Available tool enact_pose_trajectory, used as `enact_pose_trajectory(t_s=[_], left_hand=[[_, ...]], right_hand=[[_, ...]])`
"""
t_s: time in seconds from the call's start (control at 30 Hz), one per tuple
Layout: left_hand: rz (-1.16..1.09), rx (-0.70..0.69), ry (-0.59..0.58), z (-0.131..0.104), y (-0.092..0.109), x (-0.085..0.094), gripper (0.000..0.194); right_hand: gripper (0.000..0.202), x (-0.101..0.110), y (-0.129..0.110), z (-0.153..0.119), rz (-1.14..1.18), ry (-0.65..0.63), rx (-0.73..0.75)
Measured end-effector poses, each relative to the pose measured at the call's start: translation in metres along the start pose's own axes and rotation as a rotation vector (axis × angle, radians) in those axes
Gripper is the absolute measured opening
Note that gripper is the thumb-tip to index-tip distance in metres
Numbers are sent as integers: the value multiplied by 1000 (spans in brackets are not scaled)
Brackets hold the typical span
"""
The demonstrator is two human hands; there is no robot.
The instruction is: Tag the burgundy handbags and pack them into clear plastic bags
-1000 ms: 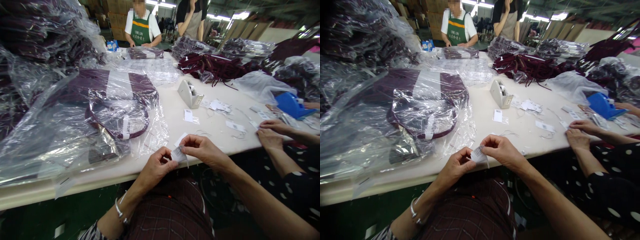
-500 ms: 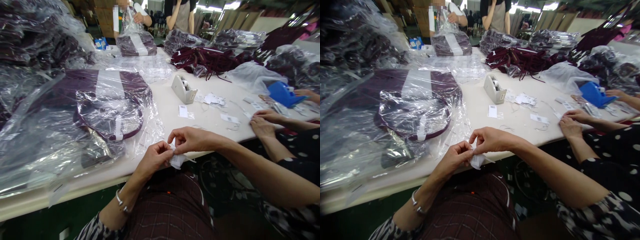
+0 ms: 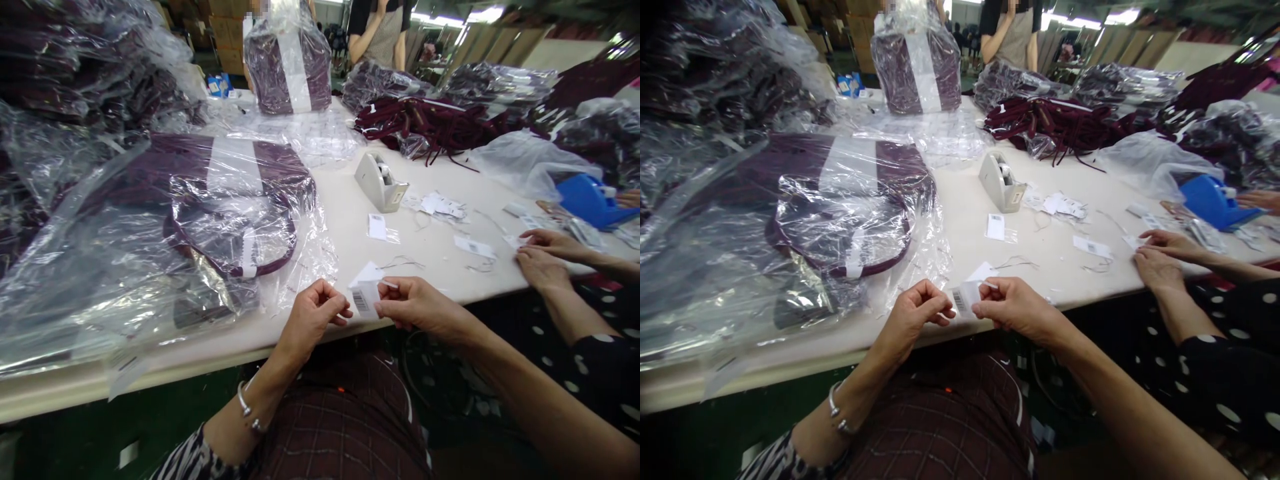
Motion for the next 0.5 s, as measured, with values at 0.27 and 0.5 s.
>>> enact_pose_trajectory(t_s=[0.27, 0.5], left_hand=[[-67, 17, -52, 1, 2, -1, 36], [-18, 3, -152, 4, -5, -13, 41]], right_hand=[[35, 3, -4, -5, 94, -7, -20], [24, -5, 7, 6, -91, 94, 99]])
Point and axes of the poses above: each hand's wrist, its own z-axis towards the middle knuckle, its own x-axis out of the back of the hand, y = z × x, the point moved 1 cm from there along z, towards the middle knuckle, and after that the axes turned 7 degrees about -y, right-handed, at the moved point
